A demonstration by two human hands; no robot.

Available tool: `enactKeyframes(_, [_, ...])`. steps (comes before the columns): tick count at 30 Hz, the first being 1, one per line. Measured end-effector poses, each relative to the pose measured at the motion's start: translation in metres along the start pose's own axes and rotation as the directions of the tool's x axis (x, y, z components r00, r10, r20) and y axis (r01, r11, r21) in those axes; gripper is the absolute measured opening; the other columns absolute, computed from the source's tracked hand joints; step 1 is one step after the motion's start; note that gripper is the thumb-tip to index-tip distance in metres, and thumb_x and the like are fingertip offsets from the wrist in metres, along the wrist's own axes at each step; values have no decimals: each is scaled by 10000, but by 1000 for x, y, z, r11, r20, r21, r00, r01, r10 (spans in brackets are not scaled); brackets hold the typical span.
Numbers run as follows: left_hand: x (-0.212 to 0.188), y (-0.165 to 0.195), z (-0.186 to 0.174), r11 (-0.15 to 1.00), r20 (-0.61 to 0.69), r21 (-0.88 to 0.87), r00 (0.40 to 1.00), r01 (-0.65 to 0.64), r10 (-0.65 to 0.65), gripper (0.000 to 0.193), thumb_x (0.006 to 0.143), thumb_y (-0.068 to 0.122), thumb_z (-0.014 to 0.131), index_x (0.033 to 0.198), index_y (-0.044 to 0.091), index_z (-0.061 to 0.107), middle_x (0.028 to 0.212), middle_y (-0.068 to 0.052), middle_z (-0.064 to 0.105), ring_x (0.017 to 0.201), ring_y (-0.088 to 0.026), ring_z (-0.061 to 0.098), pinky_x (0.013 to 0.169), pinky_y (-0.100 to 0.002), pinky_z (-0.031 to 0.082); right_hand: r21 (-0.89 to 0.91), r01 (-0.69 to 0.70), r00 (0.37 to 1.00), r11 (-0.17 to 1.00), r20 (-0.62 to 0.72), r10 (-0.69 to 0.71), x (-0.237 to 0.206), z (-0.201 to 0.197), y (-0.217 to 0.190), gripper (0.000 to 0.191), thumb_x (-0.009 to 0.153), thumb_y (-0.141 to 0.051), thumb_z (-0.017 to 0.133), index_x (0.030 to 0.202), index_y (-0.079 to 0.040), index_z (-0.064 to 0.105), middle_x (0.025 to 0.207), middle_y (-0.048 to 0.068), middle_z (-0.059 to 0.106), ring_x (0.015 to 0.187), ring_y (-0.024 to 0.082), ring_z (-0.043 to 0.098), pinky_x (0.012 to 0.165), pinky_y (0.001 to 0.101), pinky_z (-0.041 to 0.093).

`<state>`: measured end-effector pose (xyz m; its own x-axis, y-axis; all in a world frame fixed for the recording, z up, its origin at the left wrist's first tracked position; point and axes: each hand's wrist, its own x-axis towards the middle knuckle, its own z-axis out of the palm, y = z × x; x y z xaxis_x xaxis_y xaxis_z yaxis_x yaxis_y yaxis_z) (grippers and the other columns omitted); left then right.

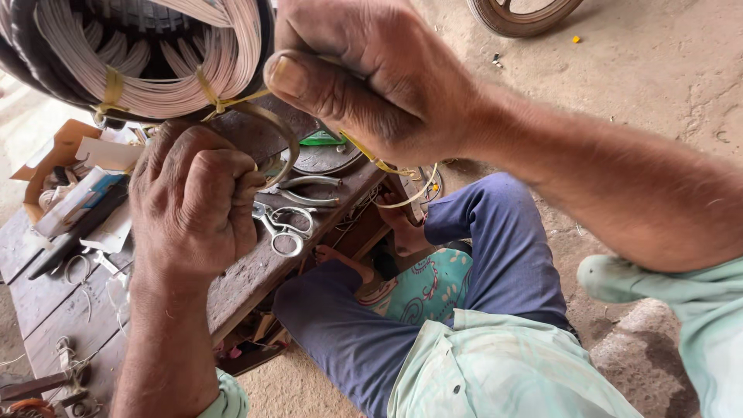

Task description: The person sits at a workbench and repairs a motor stator by stripping, twisting, and taping wires. They use shears, a screwdriver, and electrical tape to secure connections and organize the wiring.

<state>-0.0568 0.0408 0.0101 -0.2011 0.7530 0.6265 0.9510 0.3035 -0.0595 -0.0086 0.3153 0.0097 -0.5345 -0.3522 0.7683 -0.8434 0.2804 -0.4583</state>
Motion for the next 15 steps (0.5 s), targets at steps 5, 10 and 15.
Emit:
enactKeyframes(5, [1,-8,-5,999,5,25,999,-35,35,167,998,37,720,991,39,554,940,-126,592,896,-311,629,751,-434,531,-35,-13,998,999,68,15,8,-12,-24,317,1153,-166,606,904,2,506,731,44,461,597,132,453,562,314,368])
enactKeyframes(10, [-2,7,-1,990,-26,23,990,139,-138,142,1049,80,703,1003,43,573,974,-103,632,931,-259,647,806,-403,546,69,-18,994,997,-109,25,-18,21,-17,224,1102,-167,641,927,-30,622,915,41,606,666,102,577,598,257,482])
enactKeyframes(15, [-4,56,16,938,-349,-248,881,241,-319,208,1079,257,684,1031,72,601,1086,-109,623,1047,-241,627,900,-347,533,114,-63,936,991,-339,99,-74,51,-29,225,1081,-241,619,980,-40,639,1247,163,547,1147,203,581,960,338,496])
